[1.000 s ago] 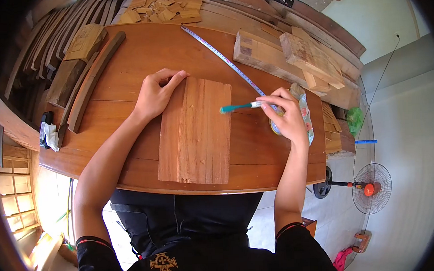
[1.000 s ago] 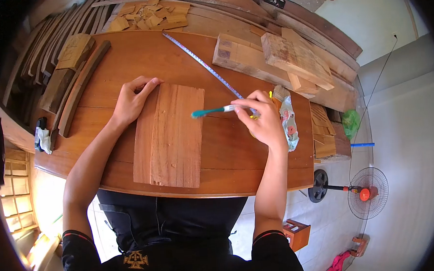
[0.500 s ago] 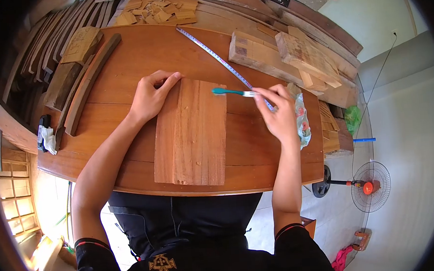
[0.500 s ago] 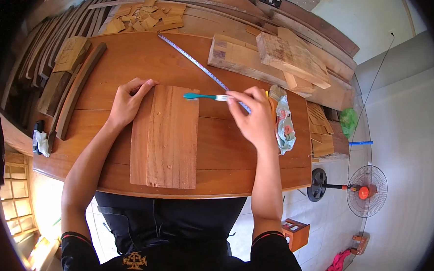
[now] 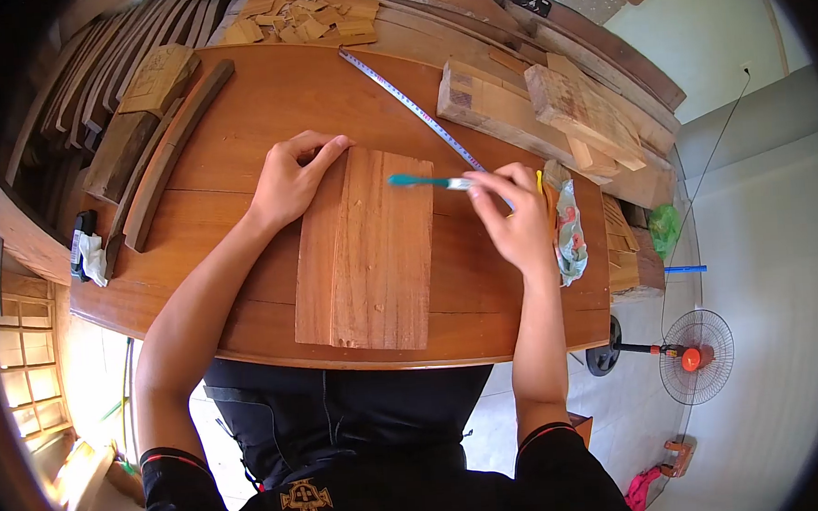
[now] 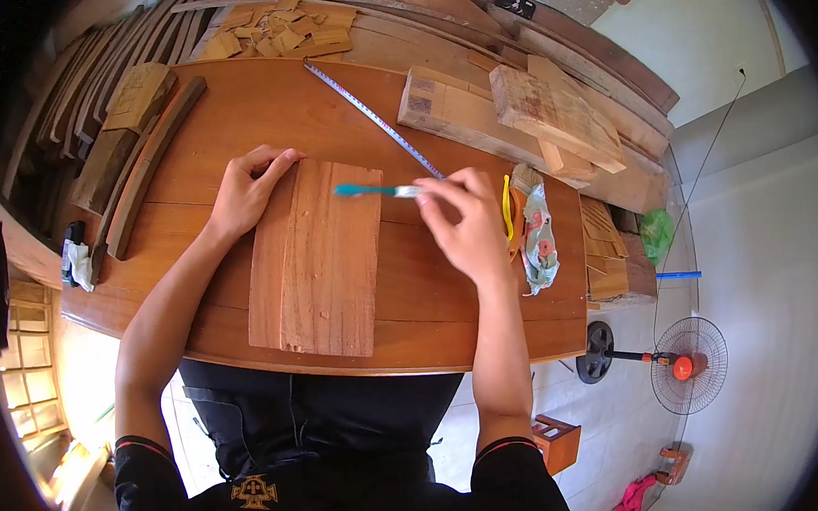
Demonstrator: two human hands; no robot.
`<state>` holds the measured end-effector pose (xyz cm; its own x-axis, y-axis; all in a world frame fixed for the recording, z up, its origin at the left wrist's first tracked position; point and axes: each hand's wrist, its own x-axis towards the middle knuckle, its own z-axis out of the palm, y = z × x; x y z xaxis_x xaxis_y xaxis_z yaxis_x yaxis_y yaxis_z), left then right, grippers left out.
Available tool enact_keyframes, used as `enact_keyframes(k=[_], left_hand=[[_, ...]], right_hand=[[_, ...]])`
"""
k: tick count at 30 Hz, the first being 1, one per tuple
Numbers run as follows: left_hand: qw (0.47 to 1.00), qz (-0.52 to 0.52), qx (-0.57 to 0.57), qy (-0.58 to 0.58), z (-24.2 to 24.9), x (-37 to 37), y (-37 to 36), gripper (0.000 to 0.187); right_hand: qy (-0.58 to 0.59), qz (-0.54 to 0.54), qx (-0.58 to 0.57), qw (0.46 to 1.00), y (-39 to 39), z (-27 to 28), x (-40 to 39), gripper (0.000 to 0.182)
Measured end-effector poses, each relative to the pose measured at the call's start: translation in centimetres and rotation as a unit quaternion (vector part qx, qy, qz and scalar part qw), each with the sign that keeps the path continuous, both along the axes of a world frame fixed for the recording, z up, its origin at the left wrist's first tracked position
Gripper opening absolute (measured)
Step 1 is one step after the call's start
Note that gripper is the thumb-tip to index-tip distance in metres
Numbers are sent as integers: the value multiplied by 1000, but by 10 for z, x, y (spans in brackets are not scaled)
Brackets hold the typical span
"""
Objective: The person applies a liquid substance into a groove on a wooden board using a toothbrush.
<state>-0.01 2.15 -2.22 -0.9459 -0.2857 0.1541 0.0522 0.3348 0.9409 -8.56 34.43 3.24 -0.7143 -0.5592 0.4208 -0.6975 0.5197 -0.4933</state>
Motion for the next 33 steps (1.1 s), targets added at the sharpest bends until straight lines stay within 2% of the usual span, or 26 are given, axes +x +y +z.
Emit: enact_keyframes(k=[4,7,9,11,13,15,17,19,21,23,26,29,31,33], left_hand=[[1000,10,9,4,-3,-1,0,36],[1000,15,11,19,-6,-2,-2,36],[1000,14,11,25,-7,-3,-1,36],[1000,10,8,24,-9,-3,-3,36],[1000,11,15,23,-6,-3,-1,35],[1000,10,11,7,-3,0,-1,35],[1000,4,-3,-24,0,0,-2,35],[1000,4,-2,-18,1,1,-1,35],[1000,8,1,-6,0,1,-1,35],[1000,12,6,12,-4,-2,-2,35],[1000,5,18,24,0,0,1,35],[1000,10,6,17,-4,-2,-1,36],[1000,14,20,18,-4,-2,0,36],[1000,15,15,16,-5,-1,-1,36]], right_hand=[[-66,132,18,989,-5,5,8,21],[-27,60,12,998,12,1,-7,20],[-44,-37,-9,998,13,2,-11,20],[-35,-20,-11,999,8,-1,-7,20],[-22,54,-3,998,-5,0,4,21],[-71,101,-6,992,-13,5,17,21],[-63,143,16,988,-5,5,10,20],[-38,141,37,989,13,8,-2,20],[-86,75,10,993,24,9,-9,19],[-84,-6,-18,996,25,3,-15,18],[-23,36,0,999,6,4,-2,18],[-100,130,42,986,5,10,4,19],[-100,148,45,983,17,10,-5,19],[-124,94,26,987,31,10,-13,20]])
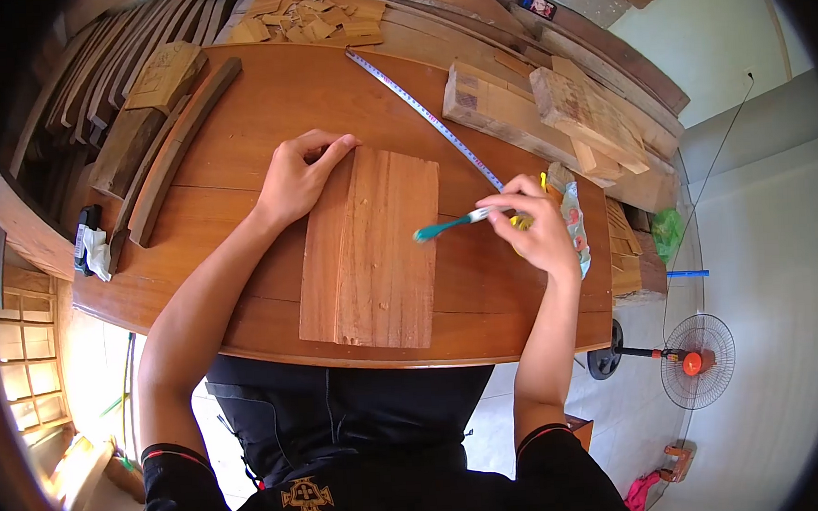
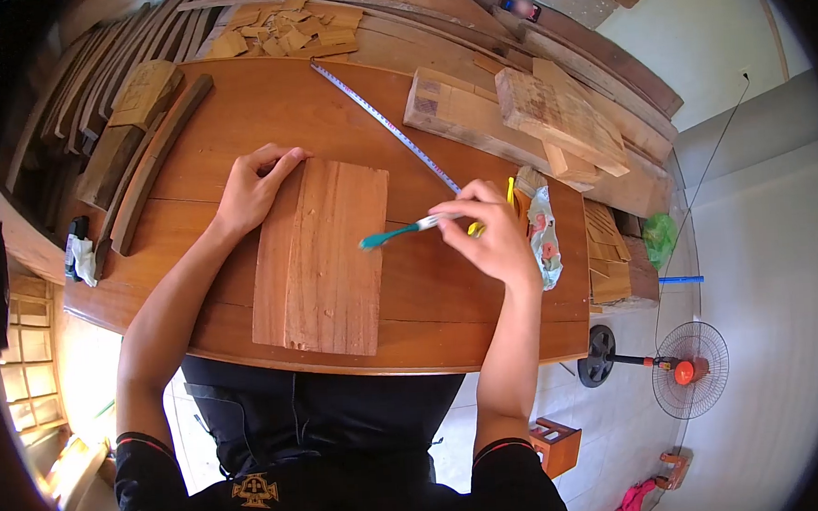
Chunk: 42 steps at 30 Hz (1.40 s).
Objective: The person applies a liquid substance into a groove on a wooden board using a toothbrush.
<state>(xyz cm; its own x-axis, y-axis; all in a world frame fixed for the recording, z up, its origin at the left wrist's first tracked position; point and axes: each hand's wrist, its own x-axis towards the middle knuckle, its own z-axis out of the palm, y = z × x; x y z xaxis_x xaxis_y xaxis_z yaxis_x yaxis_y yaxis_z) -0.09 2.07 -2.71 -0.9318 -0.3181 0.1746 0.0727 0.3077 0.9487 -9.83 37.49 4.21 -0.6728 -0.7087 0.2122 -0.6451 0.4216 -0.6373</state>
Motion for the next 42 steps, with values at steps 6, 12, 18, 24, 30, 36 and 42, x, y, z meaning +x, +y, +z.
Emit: enact_keyframes(k=[6,12,18,24,30,36,42], left_hand=[[1000,-6,-12,7,-2,-2,0,36],[1000,2,-8,-12,1,0,-1,36],[1000,-5,-5,3,-2,-1,0,37],[1000,1,-1,-2,-3,-1,-1,37],[1000,-1,-12,6,-4,-2,-1,37],[1000,-10,8,19,1,-1,1,36],[1000,-2,-2,11,-1,-1,0,35]], right_hand=[[60,-49,-13,997,-18,-8,6,21],[18,45,24,999,3,-1,-3,19],[31,-61,-14,998,2,-13,-7,20],[45,54,5,998,1,-6,-4,17],[60,-56,-38,996,3,-14,-9,17],[47,51,-14,998,-23,-4,10,14],[22,-90,-49,994,2,-13,-12,15]])
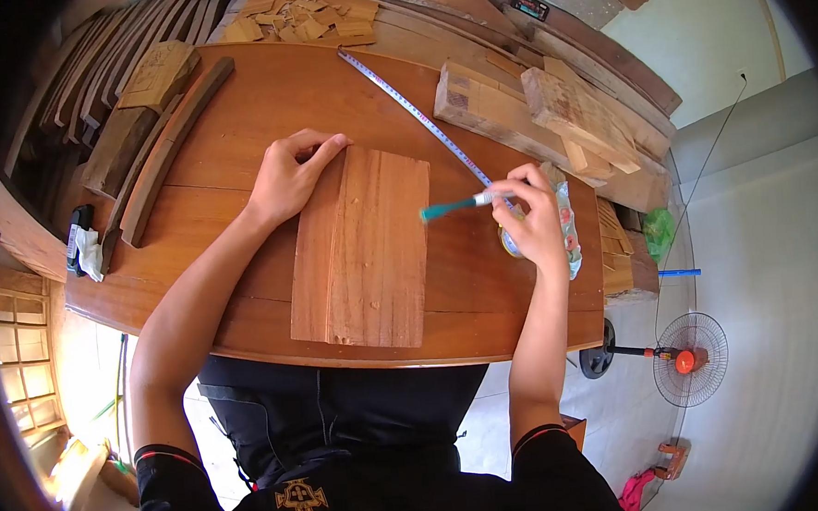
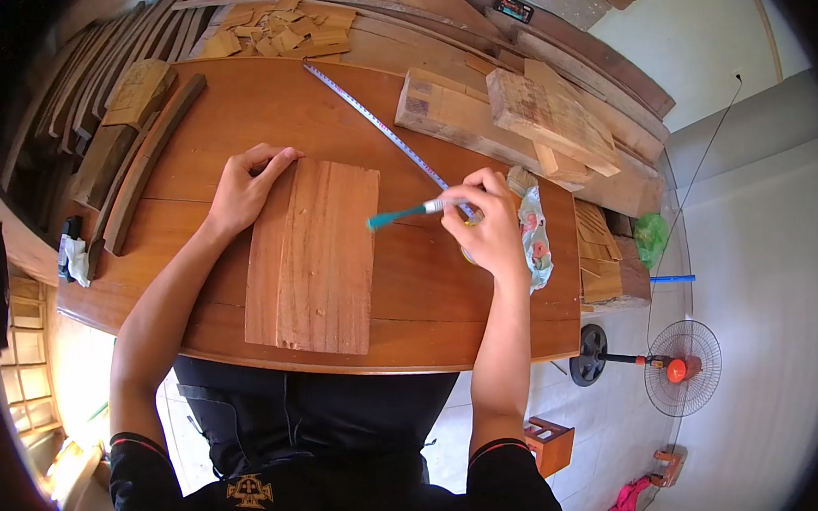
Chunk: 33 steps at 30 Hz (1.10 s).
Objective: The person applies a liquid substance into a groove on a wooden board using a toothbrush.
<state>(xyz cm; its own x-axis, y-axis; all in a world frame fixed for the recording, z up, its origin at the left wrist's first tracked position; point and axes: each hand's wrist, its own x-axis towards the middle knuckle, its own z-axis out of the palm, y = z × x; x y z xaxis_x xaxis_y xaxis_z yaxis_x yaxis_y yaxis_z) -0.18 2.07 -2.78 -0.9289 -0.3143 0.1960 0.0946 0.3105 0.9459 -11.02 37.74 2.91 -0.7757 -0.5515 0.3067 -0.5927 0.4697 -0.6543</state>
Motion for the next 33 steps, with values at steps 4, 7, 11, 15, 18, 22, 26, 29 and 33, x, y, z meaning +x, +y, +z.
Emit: enact_keyframes(k=[4,7,11,15,18,22,26,29,33], left_hand=[[1000,-2,-3,-5,1,-2,0,36],[1000,-2,-1,-15,-1,0,-1,37],[1000,5,-5,-23,0,-1,-2,37],[1000,-1,-3,13,-2,-1,0,38],[1000,-2,4,-25,2,0,-1,38],[1000,-4,-4,-15,4,0,0,36],[1000,1,-7,-18,5,2,0,36],[1000,-1,-6,-21,3,2,0,35],[1000,0,-5,-21,6,2,1,35]], right_hand=[[91,81,29,992,-21,4,16,13],[43,136,51,988,-25,6,22,15],[72,86,55,992,-3,6,5,12],[83,0,17,996,-12,-4,8,10],[111,26,6,993,-34,-6,21,12],[38,133,33,990,-34,1,25,12],[71,88,42,993,-4,6,7,12],[76,29,35,996,-3,2,4,11],[88,91,31,991,-28,1,21,12]])
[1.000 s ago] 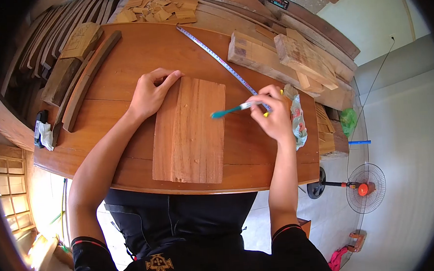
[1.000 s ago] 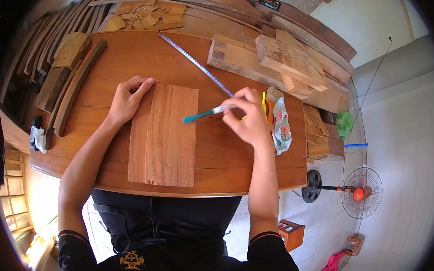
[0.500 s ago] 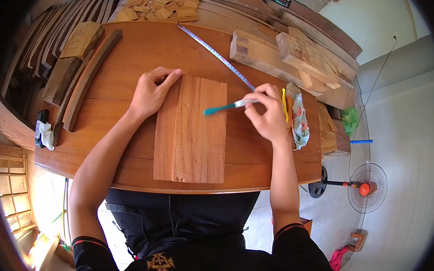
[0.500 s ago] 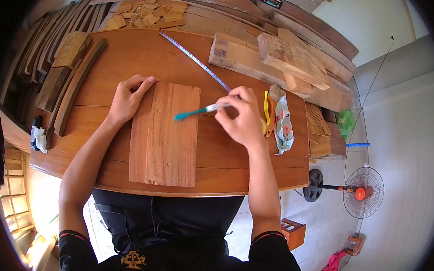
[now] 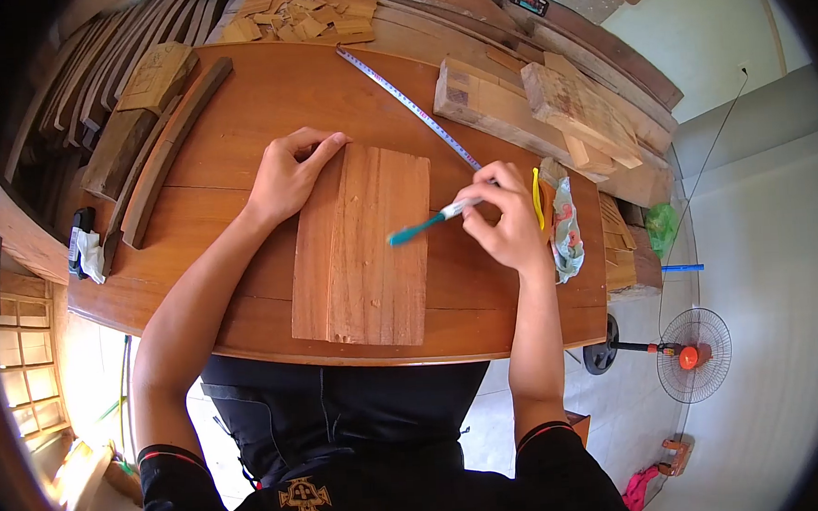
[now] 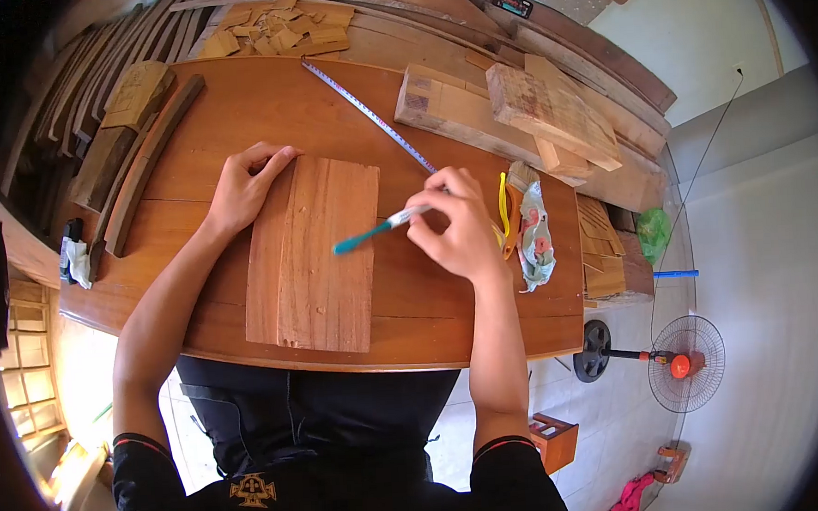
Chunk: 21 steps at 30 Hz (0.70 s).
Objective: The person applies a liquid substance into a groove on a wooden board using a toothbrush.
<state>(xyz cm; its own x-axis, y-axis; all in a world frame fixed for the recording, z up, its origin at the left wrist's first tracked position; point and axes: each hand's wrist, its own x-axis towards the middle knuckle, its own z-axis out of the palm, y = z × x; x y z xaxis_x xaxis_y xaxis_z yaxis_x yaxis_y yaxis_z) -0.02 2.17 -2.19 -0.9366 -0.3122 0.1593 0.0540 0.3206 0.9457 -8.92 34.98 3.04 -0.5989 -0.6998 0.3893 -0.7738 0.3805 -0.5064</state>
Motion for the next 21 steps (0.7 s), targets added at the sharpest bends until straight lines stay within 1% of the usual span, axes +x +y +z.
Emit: enact_keyframes(k=[2,5,6,9,12,13,15,16,19,20,21], left_hand=[[1000,0,6,10,-4,-1,0,36],[1000,4,13,12,-7,-2,-1,36],[1000,5,17,10,-6,-2,-1,36],[1000,-3,1,-5,-3,-2,-2,36],[1000,-1,0,14,-4,-2,-1,36],[1000,-2,-1,11,-5,-1,-1,36],[1000,-2,-4,8,-5,-2,-2,36],[1000,-2,-1,7,-4,-2,-3,35],[1000,-1,8,-2,-3,0,-2,35],[1000,0,10,-4,-3,0,-1,35],[1000,0,12,-5,-3,-1,-1,35]], right_hand=[[-44,45,30,998,-1,4,2,13],[-21,41,49,998,20,5,-13,13],[-42,-4,13,999,23,3,-14,12],[-21,-87,4,996,24,-1,-19,11],[21,-48,-13,999,5,-4,-7,11],[18,-17,-16,1000,-2,-2,-2,11],[-11,41,18,999,-8,3,5,11],[-55,56,39,996,-5,4,4,13],[-39,56,61,996,17,5,-10,14],[-40,36,53,997,25,6,-15,14],[-62,-8,22,998,25,4,-17,12]])
